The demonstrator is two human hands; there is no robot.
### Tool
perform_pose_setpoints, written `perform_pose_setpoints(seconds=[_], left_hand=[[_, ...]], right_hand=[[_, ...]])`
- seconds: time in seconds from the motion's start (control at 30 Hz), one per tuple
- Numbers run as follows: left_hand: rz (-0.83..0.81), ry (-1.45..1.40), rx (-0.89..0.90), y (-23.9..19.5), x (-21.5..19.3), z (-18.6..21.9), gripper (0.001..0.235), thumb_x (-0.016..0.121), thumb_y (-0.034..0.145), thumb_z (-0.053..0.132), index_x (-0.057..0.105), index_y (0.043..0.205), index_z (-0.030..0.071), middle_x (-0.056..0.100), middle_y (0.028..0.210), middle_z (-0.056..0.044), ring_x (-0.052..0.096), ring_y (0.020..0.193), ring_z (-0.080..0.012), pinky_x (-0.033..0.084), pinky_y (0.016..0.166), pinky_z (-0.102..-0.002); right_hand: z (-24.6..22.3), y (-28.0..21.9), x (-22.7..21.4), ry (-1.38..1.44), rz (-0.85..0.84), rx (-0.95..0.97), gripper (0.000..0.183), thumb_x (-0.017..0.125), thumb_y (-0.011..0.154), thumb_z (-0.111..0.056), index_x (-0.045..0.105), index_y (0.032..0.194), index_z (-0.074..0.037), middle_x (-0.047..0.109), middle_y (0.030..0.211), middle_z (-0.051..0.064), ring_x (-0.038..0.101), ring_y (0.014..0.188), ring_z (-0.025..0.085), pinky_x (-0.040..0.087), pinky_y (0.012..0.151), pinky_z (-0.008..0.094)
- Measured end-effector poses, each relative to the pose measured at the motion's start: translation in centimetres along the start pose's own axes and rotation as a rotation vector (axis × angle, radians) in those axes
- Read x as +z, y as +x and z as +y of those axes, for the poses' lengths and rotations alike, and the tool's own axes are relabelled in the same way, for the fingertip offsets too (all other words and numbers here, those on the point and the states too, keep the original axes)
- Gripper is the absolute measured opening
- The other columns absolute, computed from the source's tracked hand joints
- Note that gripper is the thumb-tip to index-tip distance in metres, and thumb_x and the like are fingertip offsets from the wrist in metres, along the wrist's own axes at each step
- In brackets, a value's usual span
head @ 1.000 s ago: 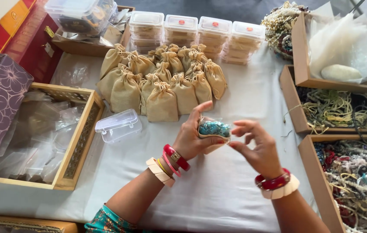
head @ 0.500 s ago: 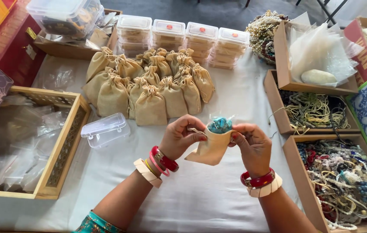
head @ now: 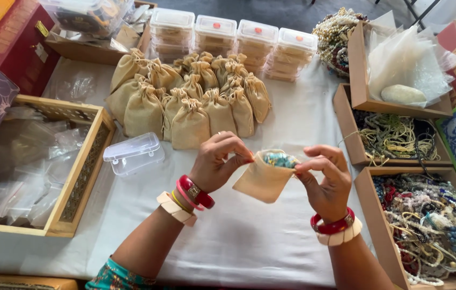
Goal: The person places a turquoise beaded bracelet into a small clear plastic bag and ties it shut. They then place the bagged bracelet into a small beige drawstring pouch, tie the pouch closed, and place it into a clear plastic container.
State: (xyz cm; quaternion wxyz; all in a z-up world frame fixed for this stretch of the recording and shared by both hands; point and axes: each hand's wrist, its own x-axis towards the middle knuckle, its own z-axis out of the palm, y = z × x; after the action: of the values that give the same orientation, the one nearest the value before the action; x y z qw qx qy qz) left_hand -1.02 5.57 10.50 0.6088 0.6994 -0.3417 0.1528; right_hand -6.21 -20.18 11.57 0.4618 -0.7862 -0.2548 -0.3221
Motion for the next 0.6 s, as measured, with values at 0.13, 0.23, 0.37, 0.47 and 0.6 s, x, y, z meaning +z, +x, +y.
perform_pose_setpoints(seconds=[0.13,0.23,0.37,0.47,0.6], left_hand=[[-0.005,0.028,0.175,0.7,-0.3,-0.1,0.008,0.078,0.092,0.007,0.071,0.094,0.008,0.067,0.092,-0.002,0.064,0.088,-0.0173,0.053,0.074,-0.030],[-0.020,0.076,0.166,0.4,-0.5,0.3,0.007,0.077,0.092,0.006,0.070,0.093,0.008,0.067,0.090,-0.002,0.063,0.087,-0.0186,0.052,0.073,-0.030],[-0.095,-0.005,0.008,-0.4,0.1,-0.8,0.008,0.074,0.095,0.006,0.066,0.096,0.006,0.063,0.090,-0.003,0.063,0.083,-0.0157,0.052,0.070,-0.027],[-0.109,-0.084,-0.038,-0.3,-0.1,-1.5,0.011,0.073,0.097,0.008,0.063,0.100,0.006,0.061,0.093,-0.003,0.063,0.083,-0.0136,0.053,0.073,-0.027],[-0.063,-0.037,-0.039,0.0,-0.6,-0.9,0.013,0.076,0.095,0.008,0.063,0.097,0.005,0.062,0.091,-0.005,0.061,0.081,-0.0144,0.050,0.069,-0.028]], right_hand=[[0.4,0.5,-0.1,-0.045,-0.007,-0.072,0.014,0.083,0.084,-0.009,0.074,0.094,-0.008,0.065,0.118,0.008,0.061,0.105,0.017,0.050,0.086,0.028],[-1.1,0.9,0.0,-0.078,-0.048,-0.088,0.012,0.083,0.082,-0.010,0.074,0.090,-0.010,0.065,0.126,0.010,0.057,0.110,0.022,0.049,0.088,0.031],[-1.2,1.2,0.0,-0.005,-0.254,-0.183,0.010,0.078,0.083,-0.011,0.070,0.088,-0.012,0.061,0.140,0.014,0.053,0.131,0.035,0.047,0.104,0.041],[0.6,0.4,-0.2,0.061,-0.329,-0.172,0.011,0.077,0.086,-0.008,0.067,0.092,-0.009,0.068,0.135,0.009,0.058,0.130,0.033,0.049,0.109,0.044],[1.3,0.3,0.0,0.127,-0.212,-0.122,0.011,0.074,0.092,-0.007,0.063,0.096,-0.008,0.071,0.129,0.006,0.061,0.125,0.026,0.053,0.108,0.039]])
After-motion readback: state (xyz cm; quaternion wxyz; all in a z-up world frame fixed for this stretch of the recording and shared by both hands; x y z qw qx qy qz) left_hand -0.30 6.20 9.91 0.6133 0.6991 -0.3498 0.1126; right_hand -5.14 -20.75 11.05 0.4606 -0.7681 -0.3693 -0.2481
